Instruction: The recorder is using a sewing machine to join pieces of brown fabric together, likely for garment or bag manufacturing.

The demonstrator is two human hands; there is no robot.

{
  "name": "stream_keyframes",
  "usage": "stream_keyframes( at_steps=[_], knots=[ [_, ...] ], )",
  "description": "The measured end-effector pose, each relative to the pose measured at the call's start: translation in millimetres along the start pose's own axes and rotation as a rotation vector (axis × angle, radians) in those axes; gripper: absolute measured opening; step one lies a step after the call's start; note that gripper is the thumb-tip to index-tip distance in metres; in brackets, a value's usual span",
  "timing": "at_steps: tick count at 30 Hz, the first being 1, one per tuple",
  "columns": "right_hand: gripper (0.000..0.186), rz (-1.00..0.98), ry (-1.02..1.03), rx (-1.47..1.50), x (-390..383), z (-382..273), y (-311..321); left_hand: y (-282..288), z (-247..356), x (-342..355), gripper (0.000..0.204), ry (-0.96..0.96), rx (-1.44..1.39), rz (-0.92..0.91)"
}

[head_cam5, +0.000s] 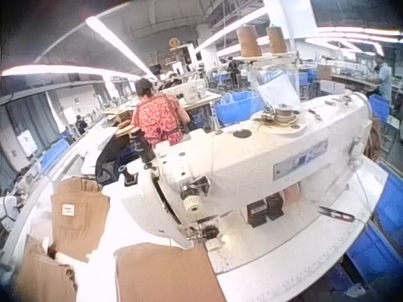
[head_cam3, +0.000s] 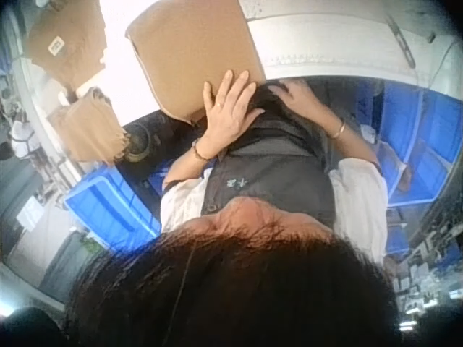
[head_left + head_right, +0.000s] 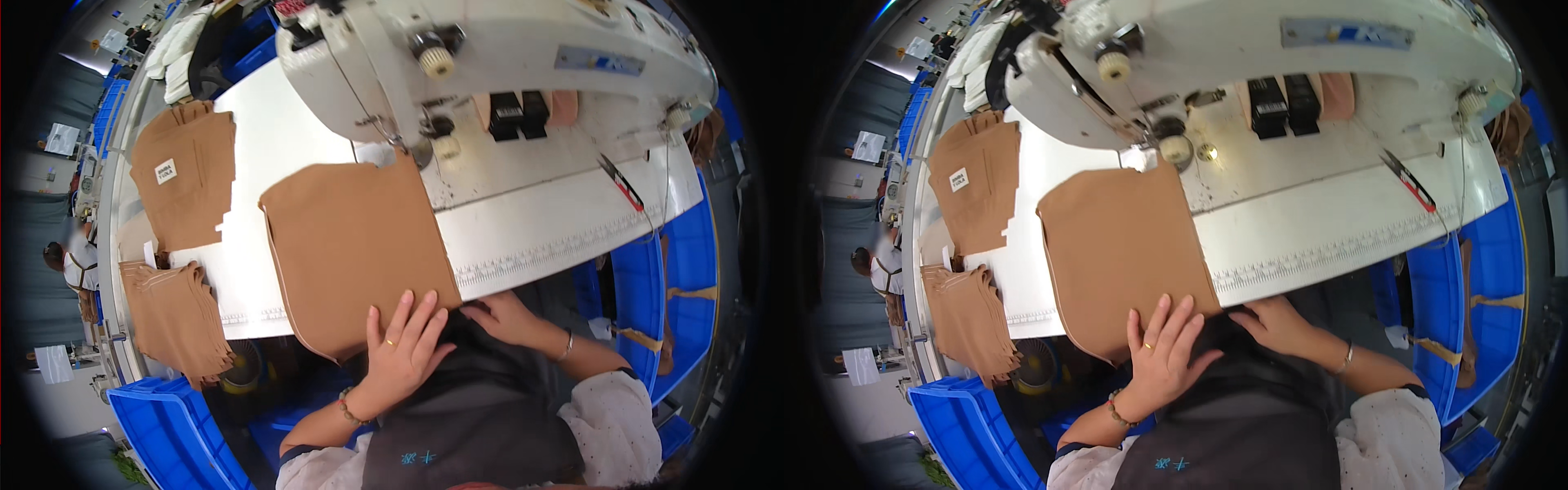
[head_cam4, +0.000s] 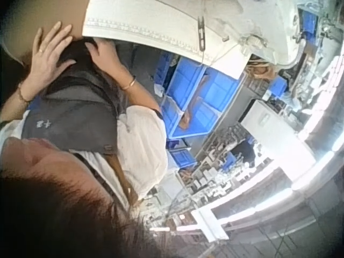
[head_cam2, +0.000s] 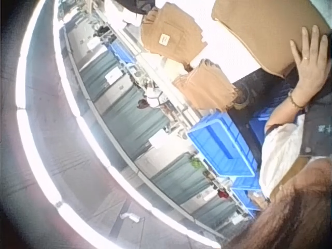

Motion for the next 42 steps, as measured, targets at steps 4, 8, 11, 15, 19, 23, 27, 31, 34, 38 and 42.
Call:
stream_keyframes(
  at_steps=[4, 8, 11, 15, 19, 23, 27, 31, 34, 38, 42],
  knots=[
    [0.021, -0.086, -0.448, 0.364, 1, -28, -11, -10, -7, -13, 0.073, -0.028, 0.049, 0.043],
    [0.02, -0.204, -0.521, 0.43, -13, -54, -2, -8, -3, -19, 0.057, -0.017, 0.058, 0.054],
    [0.02, -0.23, -0.556, 0.491, -18, -69, 3, -3, 3, -23, 0.039, -0.079, 0.009, 0.127],
    [0.019, -0.208, -0.471, 0.485, -16, -76, 9, 6, 8, -22, 0.025, -0.088, -0.025, 0.178],
    [0.017, -0.197, -0.471, 0.491, -16, -80, 9, 10, 9, -22, 0.024, -0.092, -0.038, 0.219],
    [0.013, -0.214, -0.5, 0.497, -15, -84, 10, 11, 7, -25, 0.022, -0.093, -0.056, 0.229],
    [0.009, -0.224, -0.568, 0.538, -17, -86, 10, 17, 7, -25, 0.019, -0.154, -0.063, 0.233],
    [0.01, -0.221, -0.574, 0.546, -17, -87, 12, 19, 9, -23, 0.018, -0.194, -0.039, 0.238],
    [0.01, -0.229, -0.581, 0.538, -17, -88, 14, 21, 10, -20, 0.019, -0.219, -0.037, 0.202],
    [0.01, -0.271, -0.632, 0.575, -15, -90, 15, 25, 10, -19, 0.02, -0.259, -0.004, 0.196],
    [0.011, -0.304, -0.691, 0.682, -19, -86, 12, 27, 12, -14, 0.02, -0.26, -0.016, 0.194]
  ],
)
Point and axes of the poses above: each hand's wrist, its own x-axis towards the middle knuckle, its own y-axis out of the back of the hand, z = x × y, the point moved 2 cm from there along x, towards the middle knuckle, and after that the axes turned 11 degrees about z, right-handed, at the moved point
